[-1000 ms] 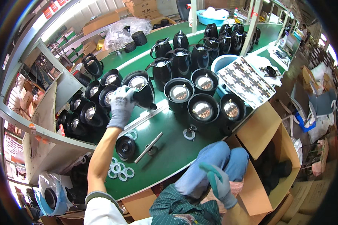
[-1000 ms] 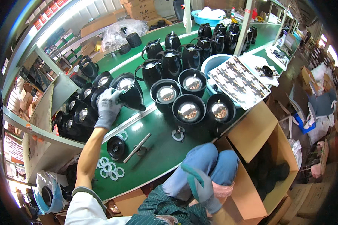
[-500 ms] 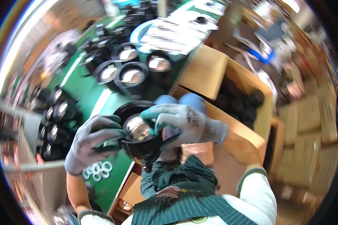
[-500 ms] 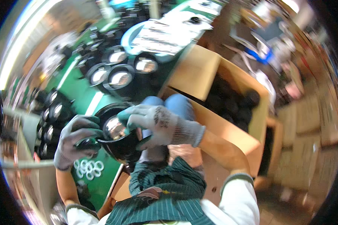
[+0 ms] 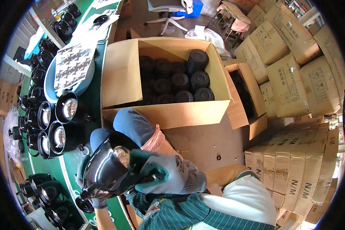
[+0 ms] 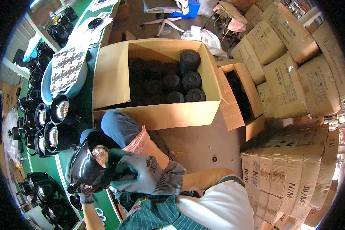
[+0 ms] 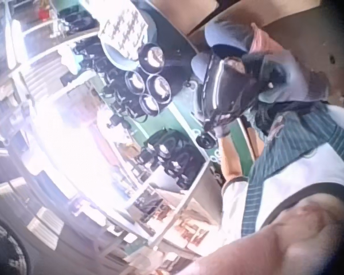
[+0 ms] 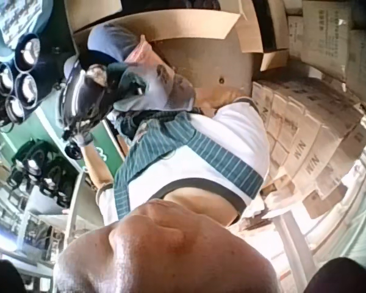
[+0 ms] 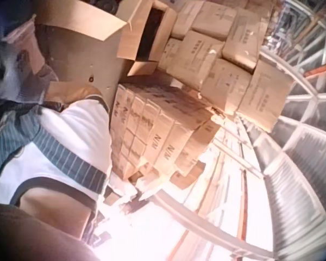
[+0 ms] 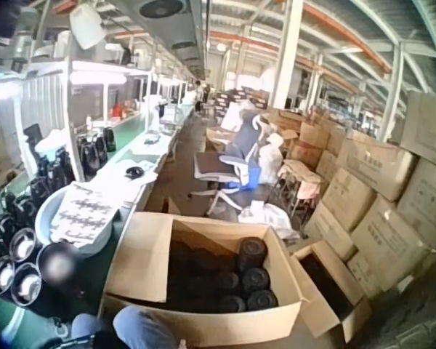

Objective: The person assembles black electric kettles by inserting a metal rod into the base of each kettle and securing it with a black cap. The person handles each kettle one at a time, places the assembled units on a green table, and repeats the process.

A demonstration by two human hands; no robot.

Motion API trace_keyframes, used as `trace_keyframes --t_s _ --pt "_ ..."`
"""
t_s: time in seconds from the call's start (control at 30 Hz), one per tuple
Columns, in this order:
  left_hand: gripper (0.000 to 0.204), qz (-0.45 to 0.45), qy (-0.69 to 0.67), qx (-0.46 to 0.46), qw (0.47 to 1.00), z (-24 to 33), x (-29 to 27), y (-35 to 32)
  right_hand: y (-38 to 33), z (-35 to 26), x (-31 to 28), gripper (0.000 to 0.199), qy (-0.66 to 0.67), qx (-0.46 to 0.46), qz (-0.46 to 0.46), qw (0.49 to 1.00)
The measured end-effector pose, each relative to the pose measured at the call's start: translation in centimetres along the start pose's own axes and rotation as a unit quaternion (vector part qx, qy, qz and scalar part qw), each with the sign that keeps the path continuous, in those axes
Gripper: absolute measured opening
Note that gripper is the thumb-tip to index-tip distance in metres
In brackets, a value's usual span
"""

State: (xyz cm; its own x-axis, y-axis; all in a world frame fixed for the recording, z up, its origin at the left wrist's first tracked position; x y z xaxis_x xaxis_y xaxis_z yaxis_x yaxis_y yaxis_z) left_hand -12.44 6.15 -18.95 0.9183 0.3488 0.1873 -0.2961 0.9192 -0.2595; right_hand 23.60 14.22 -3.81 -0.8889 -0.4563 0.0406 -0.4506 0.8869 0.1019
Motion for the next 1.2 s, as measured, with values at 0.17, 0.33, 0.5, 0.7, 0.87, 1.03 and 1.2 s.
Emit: trace_keyframes --t_s 0.17,0.33,0.5,0.7,0.87,1.03,1.2 --pt "0.064 -0.034 0.072 -0.076 0.994 -4.3 0.6 0.2 6.1 3.1 -3.8 0.033 0.093 0.003 -0.163 0.982" --pt "0.062 -0.031 0.104 -0.116 0.987 -6.7 1.0 -0.6 16.4 23.2 -25.1 0.072 -0.376 0.289 0.103 0.874" --pt "0.06 -0.046 0.13 -0.122 0.983 -6.5 2.3 -1.5 12.4 36.1 -30.0 0.135 -0.613 0.509 -0.139 0.588" --pt "0.057 -0.077 0.115 -0.1 0.985 -6.8 3.7 -1.3 11.3 36.9 -31.5 0.142 -0.656 0.515 -0.106 0.541" --pt "0.055 -0.085 0.124 -0.077 0.986 -6.9 4.3 -0.9 17.8 19.9 -25.4 0.129 -0.542 0.181 0.118 0.812" --pt "0.053 -0.117 0.128 -0.048 0.984 -7.0 4.9 0.7 14.2 1.5 -3.4 0.132 -0.005 0.023 -0.274 0.961" --pt "0.051 -0.102 0.14 0.005 0.985 -5.1 2.7 -0.6 10.5 -0.3 0.9 0.134 -0.192 -0.087 -0.299 0.931"
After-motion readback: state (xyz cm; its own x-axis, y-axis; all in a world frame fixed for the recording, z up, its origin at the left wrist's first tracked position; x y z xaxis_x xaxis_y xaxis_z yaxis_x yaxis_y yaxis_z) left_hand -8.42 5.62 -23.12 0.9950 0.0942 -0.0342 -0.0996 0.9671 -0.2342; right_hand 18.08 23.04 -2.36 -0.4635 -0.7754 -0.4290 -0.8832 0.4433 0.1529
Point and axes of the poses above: each hand's wrist, its own y-axis towards the middle knuckle, its own x-axis out of the palm, z = x × y, the point moved 9 cm from there along y, towards the middle knuckle, and after that the axes turned 1 degree about -x, right-handed, at the moved point
